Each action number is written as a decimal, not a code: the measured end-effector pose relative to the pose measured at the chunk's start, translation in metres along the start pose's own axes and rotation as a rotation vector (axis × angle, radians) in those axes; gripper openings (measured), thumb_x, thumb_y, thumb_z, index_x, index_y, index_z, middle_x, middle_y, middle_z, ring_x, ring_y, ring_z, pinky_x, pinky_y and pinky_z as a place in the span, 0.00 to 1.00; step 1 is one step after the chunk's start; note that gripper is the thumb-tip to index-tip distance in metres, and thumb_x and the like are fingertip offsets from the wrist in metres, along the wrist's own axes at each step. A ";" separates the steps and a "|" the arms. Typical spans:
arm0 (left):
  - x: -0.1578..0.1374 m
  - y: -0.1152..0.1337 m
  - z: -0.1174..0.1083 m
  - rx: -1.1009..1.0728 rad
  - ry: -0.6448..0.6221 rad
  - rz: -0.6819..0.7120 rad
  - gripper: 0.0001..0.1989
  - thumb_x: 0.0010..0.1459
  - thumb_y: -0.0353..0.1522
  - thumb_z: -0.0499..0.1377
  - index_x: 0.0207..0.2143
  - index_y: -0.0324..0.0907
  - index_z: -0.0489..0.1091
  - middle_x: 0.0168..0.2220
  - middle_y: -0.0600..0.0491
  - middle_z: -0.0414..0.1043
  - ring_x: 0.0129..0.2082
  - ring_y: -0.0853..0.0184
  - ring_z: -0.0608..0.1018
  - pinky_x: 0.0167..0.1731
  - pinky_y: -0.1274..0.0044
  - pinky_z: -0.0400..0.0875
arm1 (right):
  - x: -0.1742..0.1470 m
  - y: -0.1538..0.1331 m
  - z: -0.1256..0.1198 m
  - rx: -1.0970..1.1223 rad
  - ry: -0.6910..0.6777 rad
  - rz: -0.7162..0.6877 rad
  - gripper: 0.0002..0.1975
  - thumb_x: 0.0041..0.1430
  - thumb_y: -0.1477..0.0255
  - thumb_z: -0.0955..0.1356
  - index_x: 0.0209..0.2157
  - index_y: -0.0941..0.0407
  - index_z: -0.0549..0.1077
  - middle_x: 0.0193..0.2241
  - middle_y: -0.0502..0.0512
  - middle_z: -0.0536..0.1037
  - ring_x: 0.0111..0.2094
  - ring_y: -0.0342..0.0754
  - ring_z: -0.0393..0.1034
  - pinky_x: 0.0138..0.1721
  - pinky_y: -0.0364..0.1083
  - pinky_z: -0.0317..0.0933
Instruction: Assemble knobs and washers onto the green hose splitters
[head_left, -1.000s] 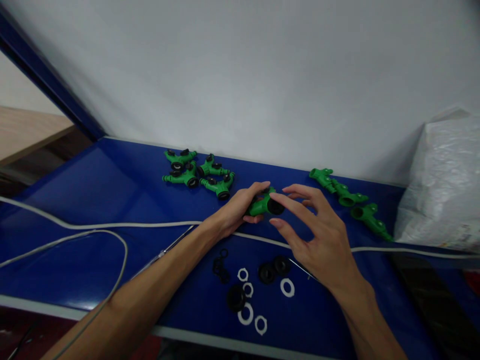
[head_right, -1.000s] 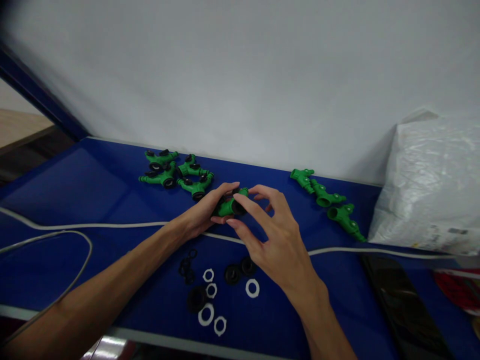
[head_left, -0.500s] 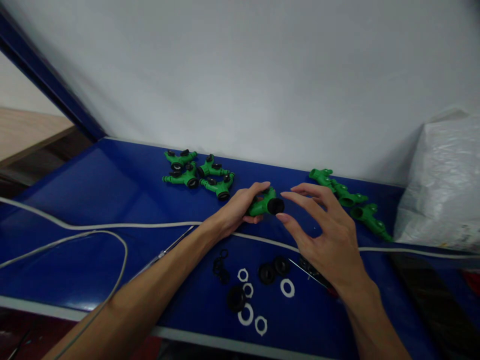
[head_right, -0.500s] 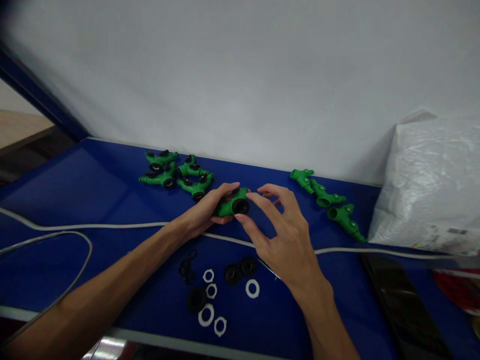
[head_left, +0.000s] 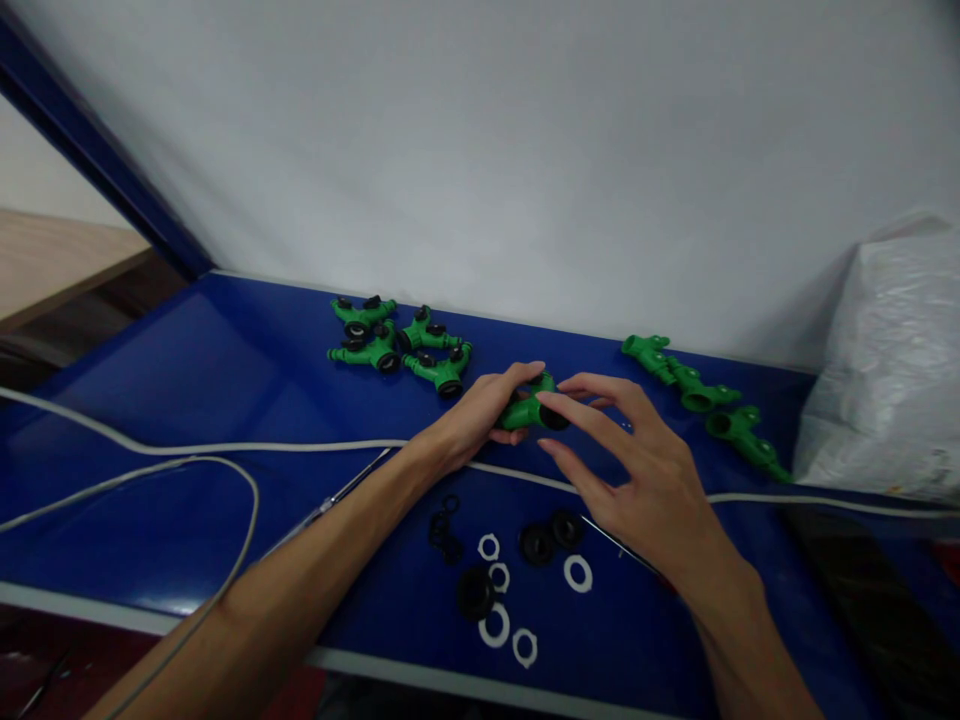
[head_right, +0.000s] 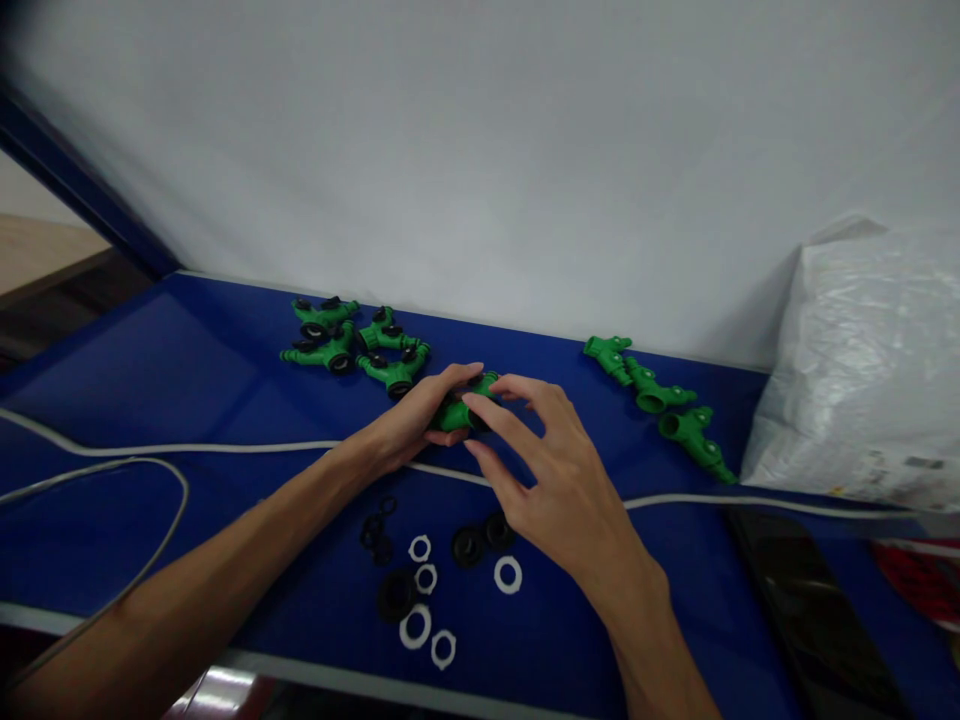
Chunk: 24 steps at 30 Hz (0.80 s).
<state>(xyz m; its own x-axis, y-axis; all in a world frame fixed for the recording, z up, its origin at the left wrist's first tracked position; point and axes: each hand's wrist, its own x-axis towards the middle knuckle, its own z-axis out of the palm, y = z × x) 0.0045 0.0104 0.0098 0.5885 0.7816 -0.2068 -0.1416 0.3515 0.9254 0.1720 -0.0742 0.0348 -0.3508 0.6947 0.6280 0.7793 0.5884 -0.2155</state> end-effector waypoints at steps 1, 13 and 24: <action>0.000 -0.001 0.000 0.005 -0.002 0.000 0.21 0.63 0.48 0.56 0.29 0.40 0.66 0.21 0.59 0.59 0.17 0.77 0.62 0.16 0.83 0.48 | -0.001 0.000 0.000 -0.012 -0.005 -0.010 0.18 0.66 0.76 0.70 0.56 0.52 0.72 0.50 0.62 0.75 0.51 0.53 0.74 0.51 0.55 0.72; -0.001 -0.002 0.001 0.080 0.061 -0.027 0.24 0.60 0.52 0.58 0.29 0.40 0.68 0.24 0.57 0.63 0.20 0.76 0.64 0.20 0.83 0.55 | -0.004 0.001 0.008 -0.184 0.044 0.020 0.12 0.66 0.66 0.72 0.43 0.61 0.73 0.31 0.55 0.76 0.32 0.52 0.73 0.37 0.52 0.69; -0.001 -0.003 0.001 0.082 0.069 0.012 0.23 0.61 0.53 0.58 0.34 0.41 0.69 0.25 0.58 0.63 0.20 0.77 0.65 0.20 0.84 0.56 | -0.004 -0.002 0.011 -0.087 0.020 0.081 0.09 0.67 0.71 0.71 0.46 0.58 0.71 0.32 0.53 0.75 0.33 0.48 0.73 0.37 0.47 0.68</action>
<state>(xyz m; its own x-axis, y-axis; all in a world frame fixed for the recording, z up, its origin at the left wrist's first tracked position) 0.0055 0.0082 0.0070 0.5309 0.8198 -0.2145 -0.0806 0.3008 0.9503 0.1659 -0.0737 0.0243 -0.2752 0.7296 0.6261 0.8471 0.4920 -0.2010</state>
